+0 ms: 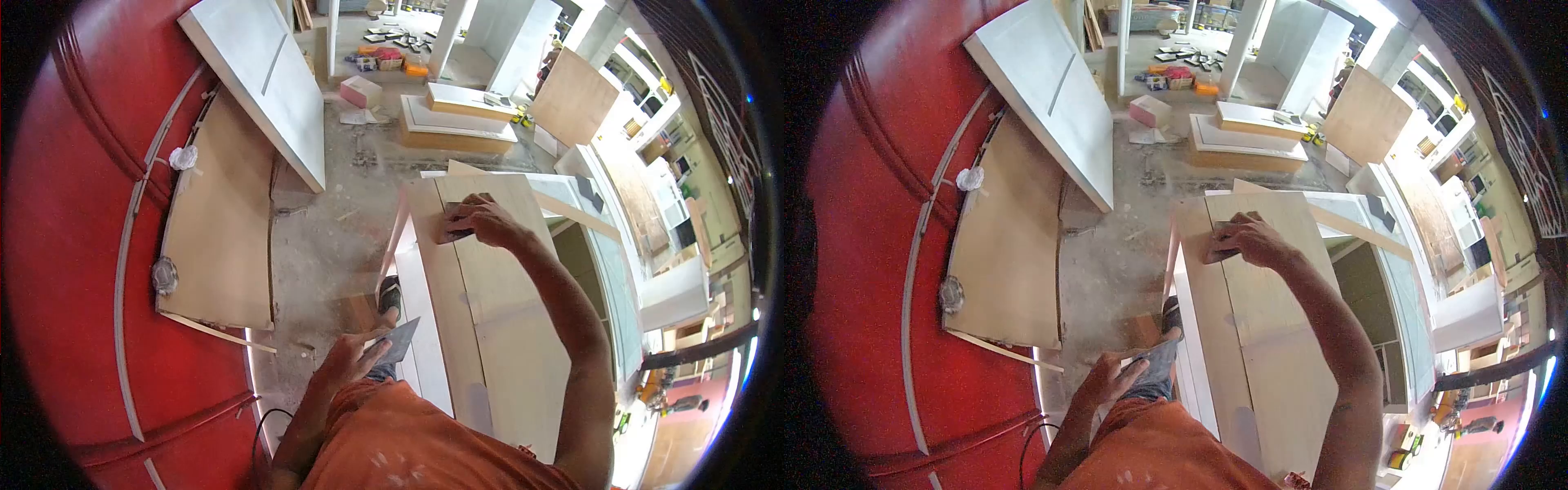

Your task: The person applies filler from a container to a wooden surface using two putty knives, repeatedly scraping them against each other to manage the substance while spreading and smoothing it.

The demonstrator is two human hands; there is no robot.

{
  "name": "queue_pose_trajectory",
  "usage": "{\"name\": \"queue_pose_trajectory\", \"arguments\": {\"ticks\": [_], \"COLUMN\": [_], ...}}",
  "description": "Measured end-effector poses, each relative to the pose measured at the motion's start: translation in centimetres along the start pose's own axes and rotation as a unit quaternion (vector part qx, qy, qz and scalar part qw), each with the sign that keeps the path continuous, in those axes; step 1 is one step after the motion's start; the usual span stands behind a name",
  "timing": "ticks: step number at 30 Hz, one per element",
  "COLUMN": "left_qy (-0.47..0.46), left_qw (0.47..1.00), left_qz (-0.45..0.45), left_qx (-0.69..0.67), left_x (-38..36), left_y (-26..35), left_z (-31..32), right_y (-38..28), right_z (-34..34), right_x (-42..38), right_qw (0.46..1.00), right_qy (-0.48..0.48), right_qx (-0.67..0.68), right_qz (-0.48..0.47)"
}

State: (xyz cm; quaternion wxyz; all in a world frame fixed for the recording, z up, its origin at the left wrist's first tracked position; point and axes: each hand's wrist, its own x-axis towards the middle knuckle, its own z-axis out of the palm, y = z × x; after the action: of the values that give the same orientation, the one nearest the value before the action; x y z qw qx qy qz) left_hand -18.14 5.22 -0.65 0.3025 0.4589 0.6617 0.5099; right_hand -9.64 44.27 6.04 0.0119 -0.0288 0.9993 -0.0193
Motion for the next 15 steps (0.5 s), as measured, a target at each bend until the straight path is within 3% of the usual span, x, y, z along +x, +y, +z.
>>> {"name": "queue_pose_trajectory", "arguments": {"ticks": [4, 5, 9, 11, 15], "left_qy": [-0.008, -0.005, -0.008, -0.001, -0.024], "left_qw": [0.993, 0.994, 0.996, 0.997, 0.999], "left_qz": [-0.109, -0.104, -0.085, -0.051, -0.035], "left_qx": [-0.041, -0.042, -0.029, -0.057, 0.001], "left_x": [-0.9, -1.2, -1.2, -1.0, -0.3], "left_y": [0.0, -0.1, -0.2, -0.2, 0.7], "left_z": [-0.4, -0.2, -0.3, 0.3, -0.4], "right_y": [0.8, 0.9, -0.5, -1.4, -2.6], "right_z": [-1.9, -2.8, -2.6, 0.5, 4.0], "right_x": [-1.4, -1.5, -0.5, -0.9, -5.9], "right_qw": [0.997, 0.992, 0.989, 0.998, 0.996], "right_qy": [-0.062, -0.102, -0.116, 0.044, 0.046], "right_qx": [-0.039, -0.067, -0.063, 0.035, 0.036], "right_qz": [0.004, 0.016, 0.07, 0.036, 0.075]}}
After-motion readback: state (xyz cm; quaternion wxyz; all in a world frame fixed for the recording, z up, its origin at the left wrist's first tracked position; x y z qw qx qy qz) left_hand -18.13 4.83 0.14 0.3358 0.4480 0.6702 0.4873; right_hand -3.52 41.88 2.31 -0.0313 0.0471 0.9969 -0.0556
